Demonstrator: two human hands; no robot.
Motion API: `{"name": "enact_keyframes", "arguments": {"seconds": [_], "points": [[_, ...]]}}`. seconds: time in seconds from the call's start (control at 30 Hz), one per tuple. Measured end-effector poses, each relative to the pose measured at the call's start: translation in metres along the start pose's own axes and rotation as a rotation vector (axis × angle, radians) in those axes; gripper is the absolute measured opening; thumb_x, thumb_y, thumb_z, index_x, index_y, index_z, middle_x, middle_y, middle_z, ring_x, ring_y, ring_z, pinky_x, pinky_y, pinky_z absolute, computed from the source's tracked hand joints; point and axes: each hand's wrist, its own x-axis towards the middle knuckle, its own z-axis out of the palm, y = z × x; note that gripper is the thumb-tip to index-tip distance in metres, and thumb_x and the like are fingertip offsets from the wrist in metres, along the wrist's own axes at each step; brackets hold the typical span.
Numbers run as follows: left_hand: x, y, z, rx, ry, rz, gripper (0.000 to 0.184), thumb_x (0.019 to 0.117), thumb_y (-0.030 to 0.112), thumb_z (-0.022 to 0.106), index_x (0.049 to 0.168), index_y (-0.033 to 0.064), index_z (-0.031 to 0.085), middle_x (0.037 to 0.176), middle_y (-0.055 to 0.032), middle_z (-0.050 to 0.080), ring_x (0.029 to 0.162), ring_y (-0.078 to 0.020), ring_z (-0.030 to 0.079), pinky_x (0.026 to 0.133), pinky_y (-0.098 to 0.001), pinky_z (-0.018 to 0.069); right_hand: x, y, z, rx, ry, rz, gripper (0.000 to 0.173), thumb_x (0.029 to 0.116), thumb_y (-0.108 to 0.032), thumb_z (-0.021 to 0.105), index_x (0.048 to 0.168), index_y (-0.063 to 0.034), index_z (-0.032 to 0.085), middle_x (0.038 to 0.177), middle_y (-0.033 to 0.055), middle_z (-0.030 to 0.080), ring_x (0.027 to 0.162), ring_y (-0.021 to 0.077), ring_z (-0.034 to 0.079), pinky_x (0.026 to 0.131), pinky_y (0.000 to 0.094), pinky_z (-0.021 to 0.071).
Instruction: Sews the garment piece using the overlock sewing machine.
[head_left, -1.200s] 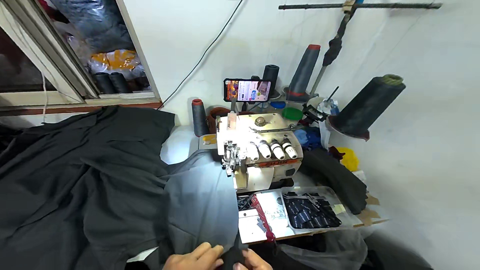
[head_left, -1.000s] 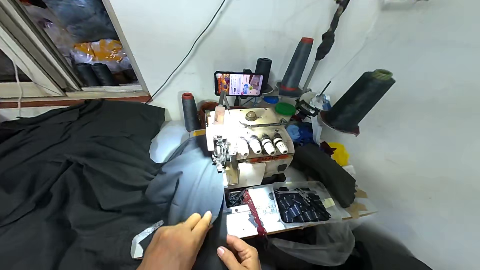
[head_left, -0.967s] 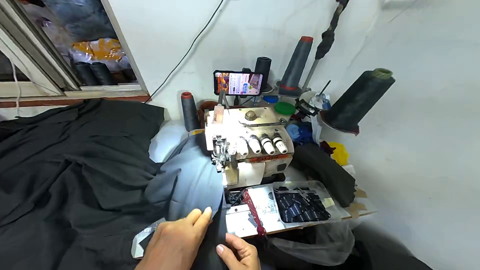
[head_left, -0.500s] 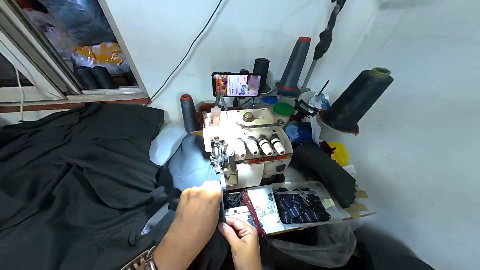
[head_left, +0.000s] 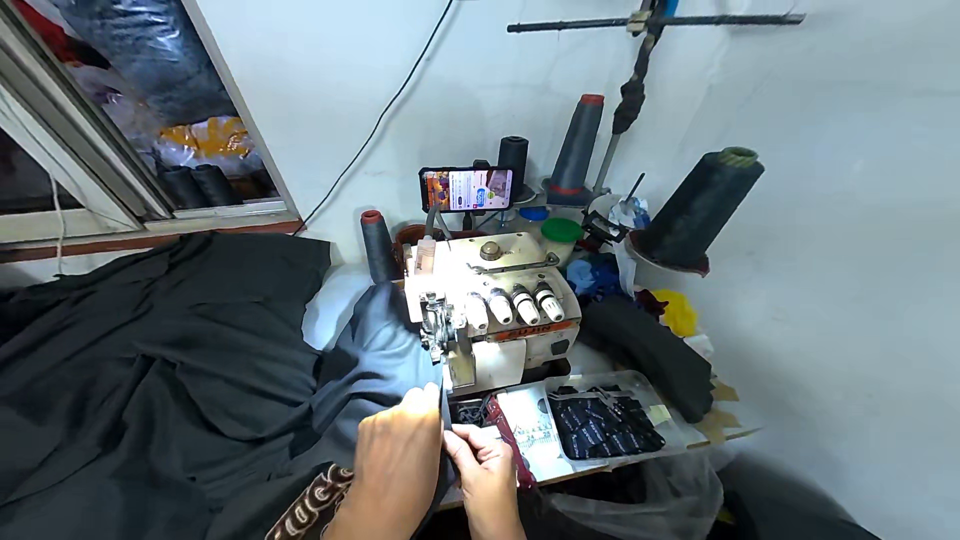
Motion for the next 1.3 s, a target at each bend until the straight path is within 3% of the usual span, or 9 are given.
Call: {"name": "enact_keyframes", "arguments": {"seconds": [0.13,0.37,0.6,0.77,0.87,1.03,1.1,1.17,1.3], "points": [[-0.006,-0.015,0.004,-0.154,0.017,0.001,0.023,0.0817,0.006,0.062,0.098,0.0085,0.078,0.080,-0.0102,0.067,0.075,-0.0301,0.068,0.064,-0.0449,0.0537,0.013,0.003,0.008,0.041,0.004,-0.002,0.011,0.0944,-0.002,0.065,0.092,0.0020,0.075,0.073,0.0018,0.069,0.055,0.0008,0.058,0.052,0.0166,0.0497],[-0.017,-0.014,0.014,-0.359,0.107,0.038,0.020,0.0892,0.005,0.056,0.089,0.0049,0.076,0.081,-0.0098,0.066,0.079,-0.0248,0.069,0.072,-0.0322,0.0591,0.013,0.006,0.016,0.056,0.060,-0.019,0.016,0.0947,0.002,0.059,0.092,0.0029,0.074,0.081,0.0045,0.072,0.070,0.0027,0.067,0.067,0.0188,0.0575],[-0.007,-0.012,0.025,-0.335,0.180,0.048,0.021,0.0903,0.008,0.057,0.086,0.0065,0.078,0.077,-0.0080,0.066,0.073,-0.0211,0.069,0.067,-0.0284,0.0585,0.022,0.003,0.026,0.084,0.108,0.022,0.019,0.0960,0.004,0.055,0.094,0.0042,0.074,0.079,0.0045,0.072,0.072,0.0030,0.068,0.070,0.0192,0.0570],[-0.020,-0.009,0.037,-0.241,0.248,0.051,0.025,0.0924,0.008,0.055,0.097,0.0108,0.080,0.103,-0.0086,0.075,0.099,-0.0292,0.071,0.094,-0.0507,0.0510,0.017,0.005,0.029,0.209,0.090,0.063,0.021,0.0986,0.007,0.051,0.098,0.0068,0.072,0.086,0.0077,0.073,0.079,0.0049,0.068,0.076,0.0194,0.0571],[-0.020,-0.022,0.044,-0.324,0.201,0.050,0.029,0.0980,0.015,0.052,0.108,0.0069,0.078,0.116,-0.0100,0.075,0.112,-0.0290,0.071,0.101,-0.0596,0.0483,0.011,0.002,0.027,0.221,0.008,0.111,0.018,0.0988,0.005,0.052,0.102,0.0075,0.070,0.087,0.0078,0.072,0.077,0.0064,0.069,0.073,0.0222,0.0585],[0.007,-0.059,0.053,-0.549,0.096,-0.040,0.034,0.0976,0.021,0.049,0.112,0.0104,0.078,0.119,-0.0033,0.075,0.119,-0.0193,0.068,0.109,-0.0573,0.0445,0.001,0.001,0.024,0.243,-0.129,0.267,0.017,0.1026,0.000,0.051,0.106,0.0084,0.065,0.070,0.0052,0.070,0.058,0.0092,0.067,0.058,0.0243,0.0587],[0.016,-0.072,0.059,-0.618,0.061,-0.060,0.035,0.0980,0.023,0.050,0.118,0.0109,0.076,0.126,-0.0025,0.072,0.125,-0.0164,0.064,0.109,-0.0474,0.0477,-0.004,0.004,0.022,0.195,-0.145,0.287,0.018,0.1023,0.000,0.051,0.106,0.0086,0.066,0.069,0.0040,0.068,0.056,0.0072,0.065,0.056,0.0225,0.0565],[0.021,-0.081,0.064,-0.682,0.072,-0.076,0.034,0.0961,0.020,0.053,0.119,0.0073,0.075,0.127,-0.0062,0.071,0.127,-0.0172,0.062,0.109,-0.0375,0.0490,-0.008,0.007,0.020,0.146,-0.159,0.296,0.017,0.1019,0.000,0.051,0.105,0.0080,0.067,0.069,0.0034,0.068,0.056,0.0059,0.063,0.055,0.0213,0.0553],[0.009,-0.082,0.059,-0.586,0.154,-0.175,0.031,0.0945,0.016,0.054,0.112,0.0058,0.077,0.123,-0.0073,0.073,0.124,-0.0228,0.064,0.106,-0.0396,0.0490,-0.013,0.009,0.017,0.075,-0.178,0.286,0.017,0.1012,0.001,0.052,0.105,0.0077,0.067,0.070,0.0038,0.067,0.055,0.0054,0.062,0.055,0.0207,0.0547]]}}
